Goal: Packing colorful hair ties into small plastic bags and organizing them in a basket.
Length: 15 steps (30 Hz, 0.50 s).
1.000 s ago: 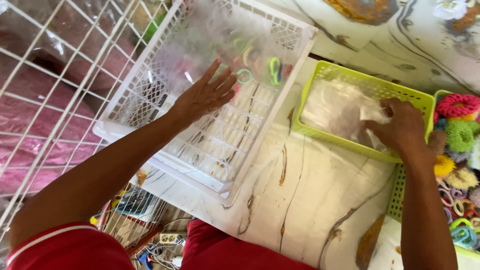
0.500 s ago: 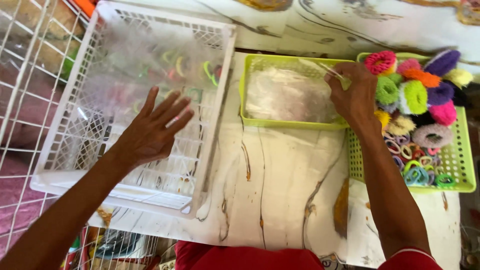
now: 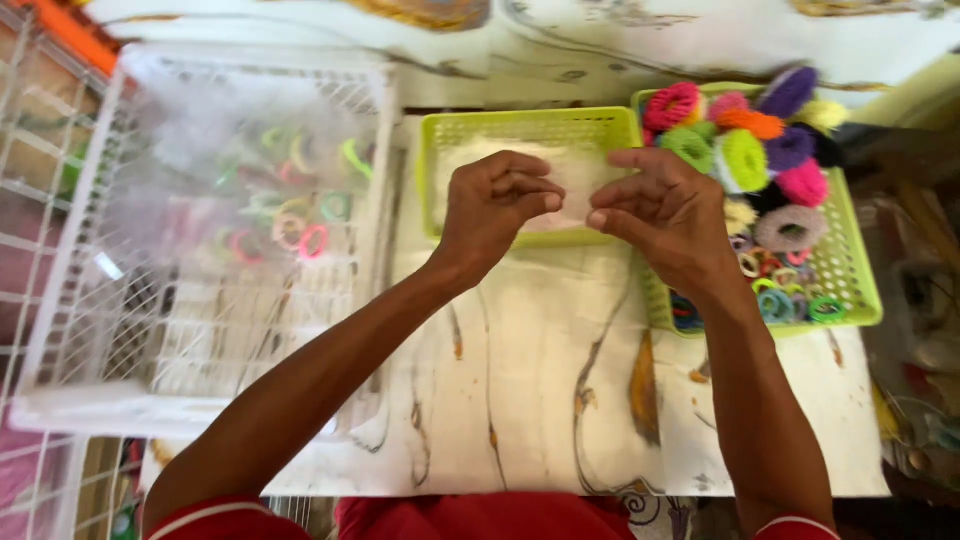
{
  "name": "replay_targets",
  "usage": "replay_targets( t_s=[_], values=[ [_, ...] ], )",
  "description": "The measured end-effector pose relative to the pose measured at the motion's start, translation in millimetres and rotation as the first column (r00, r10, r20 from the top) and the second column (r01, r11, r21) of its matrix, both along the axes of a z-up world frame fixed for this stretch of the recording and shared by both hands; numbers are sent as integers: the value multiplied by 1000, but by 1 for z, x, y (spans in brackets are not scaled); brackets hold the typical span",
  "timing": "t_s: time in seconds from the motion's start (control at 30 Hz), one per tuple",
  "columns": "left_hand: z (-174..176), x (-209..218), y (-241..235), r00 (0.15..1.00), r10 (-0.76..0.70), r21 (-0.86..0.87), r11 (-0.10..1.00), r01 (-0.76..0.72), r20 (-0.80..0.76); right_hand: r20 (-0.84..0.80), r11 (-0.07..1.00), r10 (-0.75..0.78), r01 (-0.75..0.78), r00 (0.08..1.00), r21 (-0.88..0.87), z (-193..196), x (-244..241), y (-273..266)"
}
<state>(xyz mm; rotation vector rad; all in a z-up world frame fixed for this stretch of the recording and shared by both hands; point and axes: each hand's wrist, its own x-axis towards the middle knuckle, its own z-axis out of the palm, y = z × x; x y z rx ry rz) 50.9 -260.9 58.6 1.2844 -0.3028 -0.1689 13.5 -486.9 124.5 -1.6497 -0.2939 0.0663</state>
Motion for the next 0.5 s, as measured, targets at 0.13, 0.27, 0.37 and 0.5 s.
replay_targets(
  t_s=[0.13, 0.27, 0.37, 0.5],
  values=[
    [14, -1, -14, 995, -98, 104, 990, 96, 9, 12, 981, -185, 184, 983, 55, -8, -14, -38],
    [50, -4, -28, 970, -241, 417, 879, 233, -35, 93, 913, -141, 166, 986, -373, 4, -22, -47],
    [32, -1, -41, 950, -292, 350, 883, 311, -107, 154, 860, -58, 128, 986, -494, 12, -26, -42],
    [4, 1, -51, 961, -233, 148, 956, 255, -151, 443, 787, -201, 414, 873, -458, 14, -33, -38]
  ],
)
